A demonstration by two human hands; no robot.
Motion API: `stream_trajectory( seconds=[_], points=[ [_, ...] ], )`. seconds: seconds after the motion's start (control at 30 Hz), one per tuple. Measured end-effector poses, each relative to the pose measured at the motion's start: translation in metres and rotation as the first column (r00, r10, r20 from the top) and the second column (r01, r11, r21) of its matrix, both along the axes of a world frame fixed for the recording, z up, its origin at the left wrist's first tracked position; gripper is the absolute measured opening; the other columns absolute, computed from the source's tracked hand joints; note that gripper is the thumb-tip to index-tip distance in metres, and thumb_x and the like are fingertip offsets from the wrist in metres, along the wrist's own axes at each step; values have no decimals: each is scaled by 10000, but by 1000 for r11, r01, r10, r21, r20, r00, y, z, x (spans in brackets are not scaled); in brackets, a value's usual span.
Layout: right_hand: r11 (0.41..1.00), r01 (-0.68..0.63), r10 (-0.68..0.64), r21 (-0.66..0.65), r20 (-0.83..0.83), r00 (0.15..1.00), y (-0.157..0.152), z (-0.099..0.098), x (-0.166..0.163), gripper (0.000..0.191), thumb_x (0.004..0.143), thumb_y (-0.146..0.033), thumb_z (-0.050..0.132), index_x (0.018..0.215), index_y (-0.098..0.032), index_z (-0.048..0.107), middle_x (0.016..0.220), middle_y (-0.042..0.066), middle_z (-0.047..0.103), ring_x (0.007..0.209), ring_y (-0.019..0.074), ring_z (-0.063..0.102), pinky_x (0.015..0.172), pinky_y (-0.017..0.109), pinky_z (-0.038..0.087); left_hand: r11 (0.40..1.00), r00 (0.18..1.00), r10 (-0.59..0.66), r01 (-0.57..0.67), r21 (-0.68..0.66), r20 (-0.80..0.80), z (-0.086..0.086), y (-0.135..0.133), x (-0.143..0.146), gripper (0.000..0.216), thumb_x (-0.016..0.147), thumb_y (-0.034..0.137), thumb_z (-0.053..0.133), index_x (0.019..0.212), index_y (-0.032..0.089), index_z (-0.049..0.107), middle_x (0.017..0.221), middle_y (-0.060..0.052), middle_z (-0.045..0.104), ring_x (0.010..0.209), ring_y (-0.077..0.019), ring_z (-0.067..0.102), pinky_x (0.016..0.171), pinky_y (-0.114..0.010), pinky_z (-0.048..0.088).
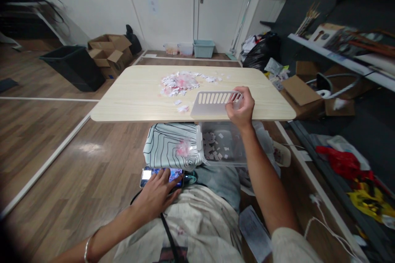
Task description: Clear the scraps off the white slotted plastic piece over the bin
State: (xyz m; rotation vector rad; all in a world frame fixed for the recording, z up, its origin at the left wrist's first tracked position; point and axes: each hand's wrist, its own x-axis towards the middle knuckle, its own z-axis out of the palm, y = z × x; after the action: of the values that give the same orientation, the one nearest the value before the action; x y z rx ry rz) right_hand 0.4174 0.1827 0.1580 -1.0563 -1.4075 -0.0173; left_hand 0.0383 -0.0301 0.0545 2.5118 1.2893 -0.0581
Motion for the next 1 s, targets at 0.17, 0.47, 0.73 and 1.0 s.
stream_trajectory(
  seconds=[0.17,0.47,0.73,1.0],
  points=[
    [1000,-8,8,3,-5,1000,2,-5,3,428,742,-306,852,1123,-270,660,954,14,573,857,255,637,862,477,668,998,999,32,-33,54,18,-10,-12,-21,564,1235,457,541,1736,306,750,1398,-203,725,1285,-389,685,1110,-549,609],
    [996,-17,15,88,27,1000,6,-6,5,405,754,-334,843,1109,-268,661,950,15,555,820,235,595,819,456,654,990,1000,14,-17,141,25,-14,-37,-32,521,1263,480,510,1684,342,783,1302,-145,714,1230,-339,689,1063,-488,608],
    [999,-24,23,32,20,1000,5,-8,6,417,781,-336,858,1140,-267,656,978,25,562,881,261,636,867,480,664,998,999,-28,26,54,33,-8,-27,-20,578,1262,578,514,1773,391,710,1393,-173,731,1302,-378,690,1123,-547,588],
    [996,-18,14,84,45,999,6,-9,7,409,774,-290,831,1157,-258,691,950,13,582,809,232,622,825,461,671,999,999,-34,35,10,-10,-3,-25,-18,624,1256,645,475,1761,380,728,1457,-206,737,1326,-402,690,1139,-575,586]
  ],
)
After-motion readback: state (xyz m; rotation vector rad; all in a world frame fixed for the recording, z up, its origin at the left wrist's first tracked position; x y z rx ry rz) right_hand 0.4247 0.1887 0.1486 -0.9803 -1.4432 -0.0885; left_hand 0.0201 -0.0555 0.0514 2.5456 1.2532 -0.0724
